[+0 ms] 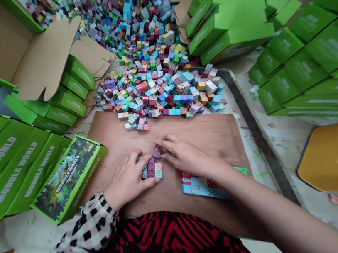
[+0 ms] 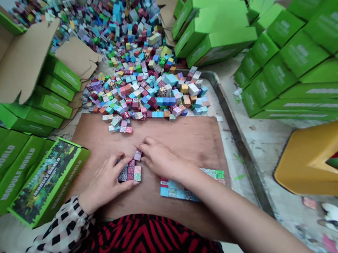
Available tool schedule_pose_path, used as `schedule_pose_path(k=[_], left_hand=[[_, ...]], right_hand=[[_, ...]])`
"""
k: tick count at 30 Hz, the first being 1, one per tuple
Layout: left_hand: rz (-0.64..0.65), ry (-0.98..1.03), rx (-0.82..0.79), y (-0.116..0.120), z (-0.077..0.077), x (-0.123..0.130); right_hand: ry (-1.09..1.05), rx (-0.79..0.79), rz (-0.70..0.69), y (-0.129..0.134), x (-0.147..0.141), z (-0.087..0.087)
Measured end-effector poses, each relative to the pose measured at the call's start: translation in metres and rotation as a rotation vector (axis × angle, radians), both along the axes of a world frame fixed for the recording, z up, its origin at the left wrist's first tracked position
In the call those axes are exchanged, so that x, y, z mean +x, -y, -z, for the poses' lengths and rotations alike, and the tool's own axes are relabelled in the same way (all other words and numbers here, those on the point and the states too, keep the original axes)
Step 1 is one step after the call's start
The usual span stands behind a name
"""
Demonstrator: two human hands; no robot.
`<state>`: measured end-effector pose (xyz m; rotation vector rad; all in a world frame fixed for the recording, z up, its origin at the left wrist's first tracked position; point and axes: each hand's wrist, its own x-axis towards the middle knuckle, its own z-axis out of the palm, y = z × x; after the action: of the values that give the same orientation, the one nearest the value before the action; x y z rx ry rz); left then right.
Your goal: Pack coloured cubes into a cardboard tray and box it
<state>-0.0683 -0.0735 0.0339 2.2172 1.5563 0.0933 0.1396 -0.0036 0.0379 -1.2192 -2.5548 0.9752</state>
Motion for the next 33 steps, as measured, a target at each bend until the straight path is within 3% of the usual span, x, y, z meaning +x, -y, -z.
schedule_pose_path(k=[4,12,18,22,26,33], left_hand=[[-0.020,0.012,0.002,0.000,-0.001,0.002],[-0.016,-0.005,0.019,0.001,0.002,0.001],[-0.017,0.061,0.050,0.003,0.009,-0.003],[-0.042,0.055,0.073,0.005,0.011,-0.004],[-0.017,-0.016,0.126,0.008,0.005,-0.003],[0.113,-0.191,0.194,0.012,-0.005,0.005]], right_hand=[[-0.023,0.008,-0.081,-0.001,-0.005,0.003],[-0.006,-0.035,-0.118,0.005,-0.003,-0.003],[-0.122,0.017,-0.046,0.012,-0.001,0.015],[-0.134,0.034,-0.028,0.013,0.002,0.016],[-0.067,0.085,0.052,0.009,0.006,0.008],[0.105,0.191,-0.098,0.004,0.000,0.018]])
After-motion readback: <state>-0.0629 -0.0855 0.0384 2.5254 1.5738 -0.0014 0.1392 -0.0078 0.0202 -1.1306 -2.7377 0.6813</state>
